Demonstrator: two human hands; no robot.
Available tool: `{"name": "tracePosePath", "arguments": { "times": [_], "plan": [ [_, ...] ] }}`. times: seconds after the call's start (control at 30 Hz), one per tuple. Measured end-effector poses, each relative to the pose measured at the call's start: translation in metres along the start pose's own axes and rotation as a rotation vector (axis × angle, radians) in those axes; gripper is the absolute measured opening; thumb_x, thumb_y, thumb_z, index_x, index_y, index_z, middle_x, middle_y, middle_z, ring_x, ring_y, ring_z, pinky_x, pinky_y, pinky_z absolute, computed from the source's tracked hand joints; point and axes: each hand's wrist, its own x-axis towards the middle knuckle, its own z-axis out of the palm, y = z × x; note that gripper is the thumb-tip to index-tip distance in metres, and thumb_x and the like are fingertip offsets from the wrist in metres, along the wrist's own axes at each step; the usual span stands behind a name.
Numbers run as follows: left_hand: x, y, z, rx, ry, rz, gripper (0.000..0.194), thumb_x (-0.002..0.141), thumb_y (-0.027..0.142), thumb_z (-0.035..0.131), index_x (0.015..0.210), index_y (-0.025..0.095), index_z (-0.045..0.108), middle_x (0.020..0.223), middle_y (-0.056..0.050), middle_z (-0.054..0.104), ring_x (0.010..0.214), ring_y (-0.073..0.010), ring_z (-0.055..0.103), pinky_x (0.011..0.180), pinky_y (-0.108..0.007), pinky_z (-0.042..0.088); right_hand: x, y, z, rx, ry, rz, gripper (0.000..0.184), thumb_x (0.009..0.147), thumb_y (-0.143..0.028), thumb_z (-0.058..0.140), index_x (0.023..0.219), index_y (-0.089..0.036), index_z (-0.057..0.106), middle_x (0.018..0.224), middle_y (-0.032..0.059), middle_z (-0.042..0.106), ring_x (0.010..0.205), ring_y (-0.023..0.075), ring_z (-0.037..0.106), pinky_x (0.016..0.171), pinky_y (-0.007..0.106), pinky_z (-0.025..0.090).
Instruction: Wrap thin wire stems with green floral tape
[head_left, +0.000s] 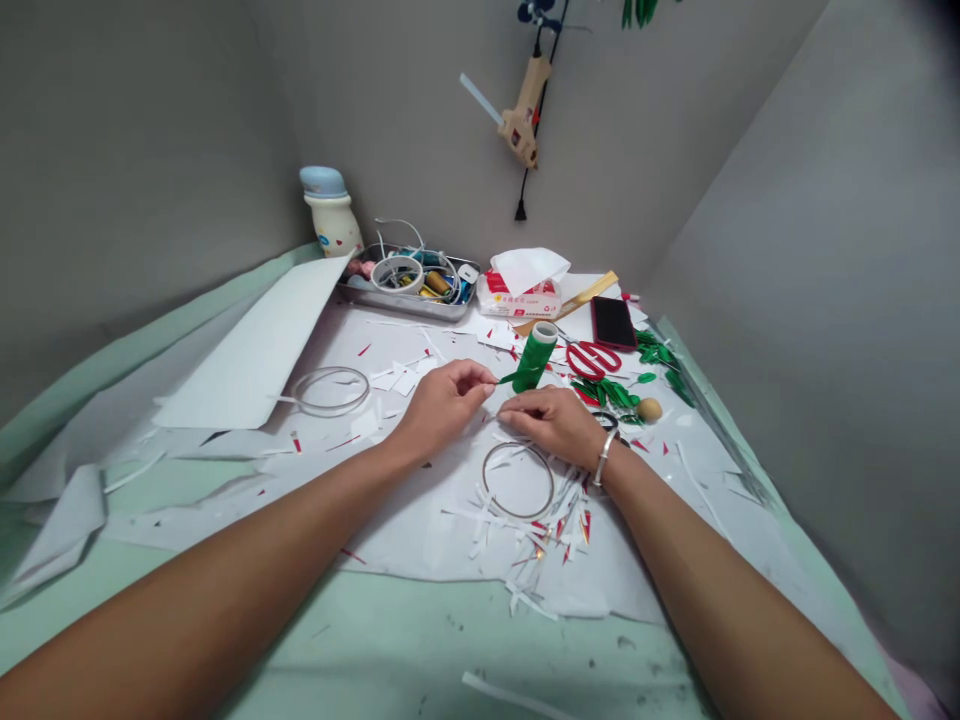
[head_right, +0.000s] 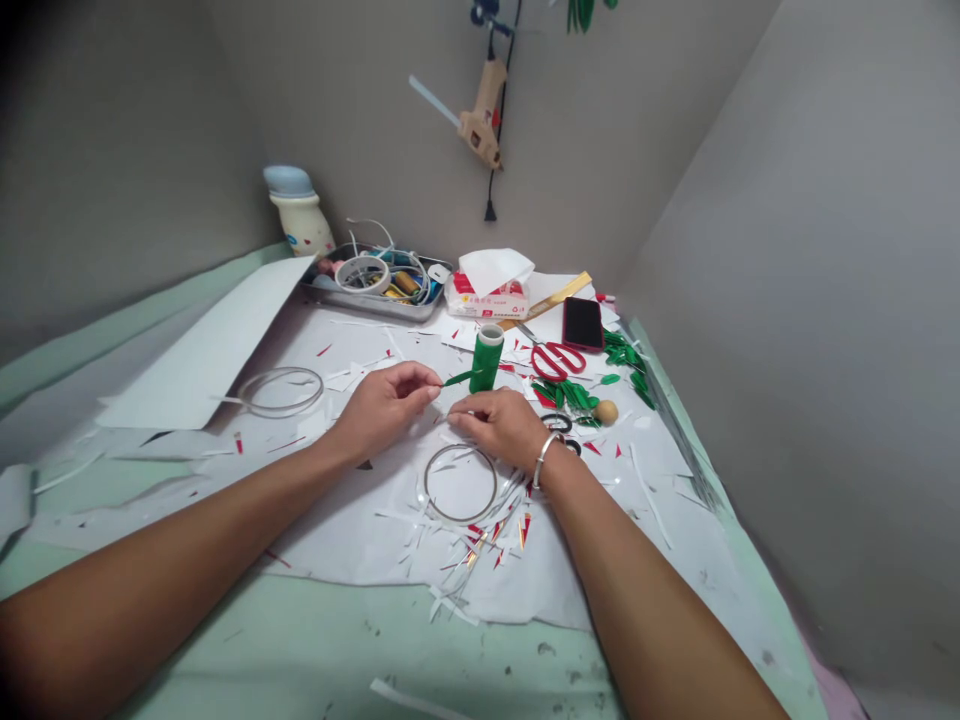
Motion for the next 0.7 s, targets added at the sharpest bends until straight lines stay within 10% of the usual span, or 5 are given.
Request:
{"name": "tracePosePath", "arguments": {
  "times": [0.13, 0.37, 0.7],
  "plan": [
    [0.0, -0.006, -0.001, 0.327, 0.092, 0.104, 0.012, 0.079, 0.021, 0.052, 0.082, 0.017, 0.063, 0.08, -0.002, 0.061, 0.073, -0.015, 0.054, 0.069, -0.027, 0.041, 0.0, -0.011, 0.001, -0.098, -0.013, -0.144, 0.013, 0.083, -0.025, 0.061, 0.085, -0.021, 0.073, 0.073, 0.0009, 0.071, 0.07, 0.0132, 0.061, 0.077, 0.027, 0.04],
    [-0.009, -0.004, 0.003, 0.531, -0.093, 0.217, 0.018, 0.081, 0.018, 0.047, 0.086, 0.019, 0.064, 0.086, -0.003, 0.059, 0.075, -0.0162, 0.055, 0.067, -0.028, 0.041, 0.0, -0.009, -0.011, -0.033, 0.193, -0.077, 0.015, 0.084, -0.027, 0.06, 0.082, -0.02, 0.073, 0.069, 0.0015, 0.068, 0.064, 0.0127, 0.057, 0.07, 0.028, 0.042],
    [-0.004, 0.005, 0.002, -0.186, -0.239, 0.042, 0.013, 0.079, 0.025, 0.055, 0.084, 0.016, 0.061, 0.071, 0.001, 0.057, 0.06, -0.0093, 0.049, 0.057, -0.021, 0.038, 0.002, 0.012, -0.005, 0.096, 0.153, 0.104, 0.02, 0.085, -0.032, 0.057, 0.088, -0.02, 0.073, 0.08, 0.0015, 0.072, 0.069, 0.0145, 0.061, 0.064, 0.025, 0.044]
  ]
}}
